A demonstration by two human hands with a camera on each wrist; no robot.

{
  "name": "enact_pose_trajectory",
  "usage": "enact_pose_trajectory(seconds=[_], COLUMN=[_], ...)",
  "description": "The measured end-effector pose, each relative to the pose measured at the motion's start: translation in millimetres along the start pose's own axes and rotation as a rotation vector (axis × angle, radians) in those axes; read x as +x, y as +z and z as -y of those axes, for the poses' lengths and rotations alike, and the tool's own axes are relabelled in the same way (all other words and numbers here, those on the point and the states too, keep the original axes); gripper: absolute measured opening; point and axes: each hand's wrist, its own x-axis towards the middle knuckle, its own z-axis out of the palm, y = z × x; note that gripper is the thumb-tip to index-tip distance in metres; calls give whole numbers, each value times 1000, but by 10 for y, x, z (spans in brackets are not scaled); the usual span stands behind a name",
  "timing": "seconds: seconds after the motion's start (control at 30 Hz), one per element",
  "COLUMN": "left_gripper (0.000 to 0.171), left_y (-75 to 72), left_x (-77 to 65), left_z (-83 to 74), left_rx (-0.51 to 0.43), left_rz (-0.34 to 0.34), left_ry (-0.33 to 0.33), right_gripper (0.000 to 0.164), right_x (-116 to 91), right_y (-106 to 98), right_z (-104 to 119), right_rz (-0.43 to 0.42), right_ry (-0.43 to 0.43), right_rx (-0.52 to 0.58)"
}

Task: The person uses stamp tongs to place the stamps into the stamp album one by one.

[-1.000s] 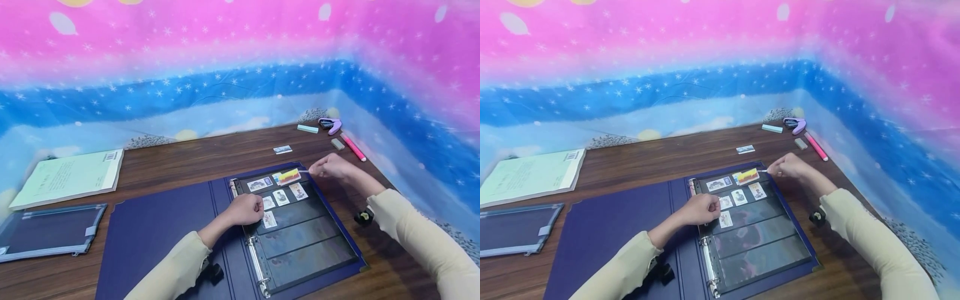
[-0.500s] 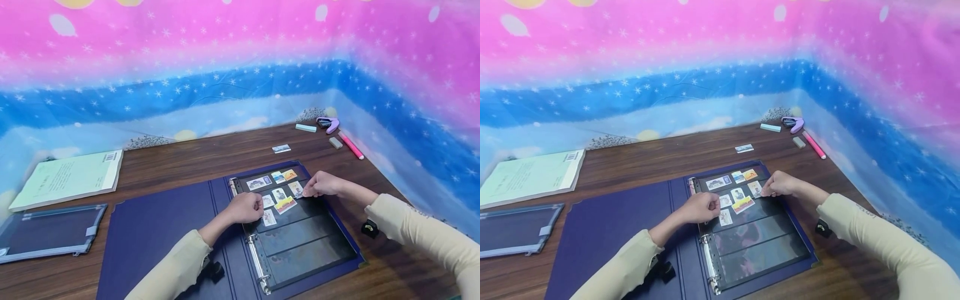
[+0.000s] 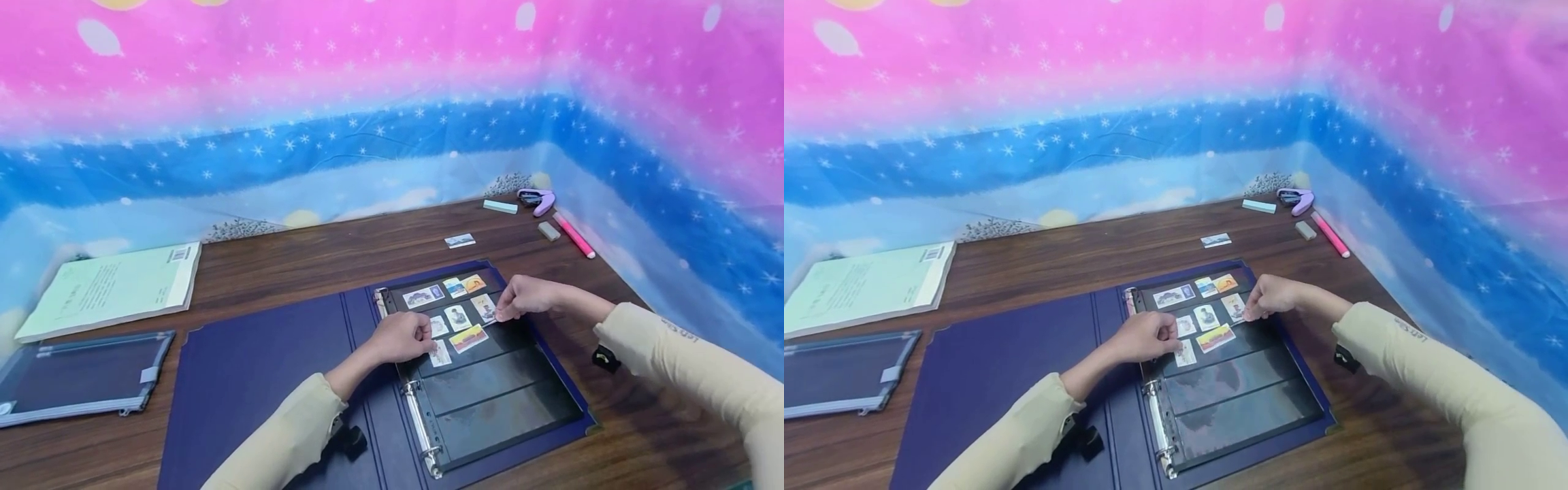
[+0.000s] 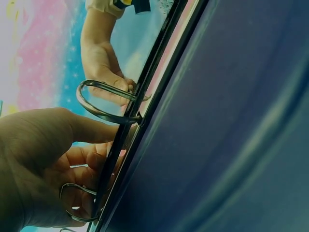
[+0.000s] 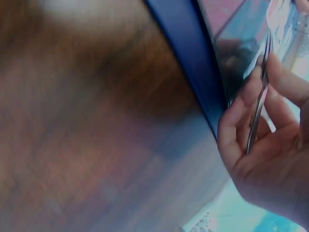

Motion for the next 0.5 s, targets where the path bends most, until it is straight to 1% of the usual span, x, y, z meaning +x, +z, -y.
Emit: enact_pose_trajectory(seconds=[0.17,0.37,0.43,0.5], left_gripper=[22,23,23,23], left_y=[8,7,9,9], left_x=[4,8,10,14], left_z=[30,33,31,27], left_rx=[-31,-33,-39,-49], left_rz=[4,14,14,13], left_ry=[-22,-45,-45,-48], right_gripper=[14,12,11,11], right_x=[130,258,276,288], right_y=[-108,-160,-160,-166], right_z=[37,141,185,226], right_rz=[131,253,286,318], right_ry=[-104,-191,-211,-212], right_rx=[-109,-178,-195,-203])
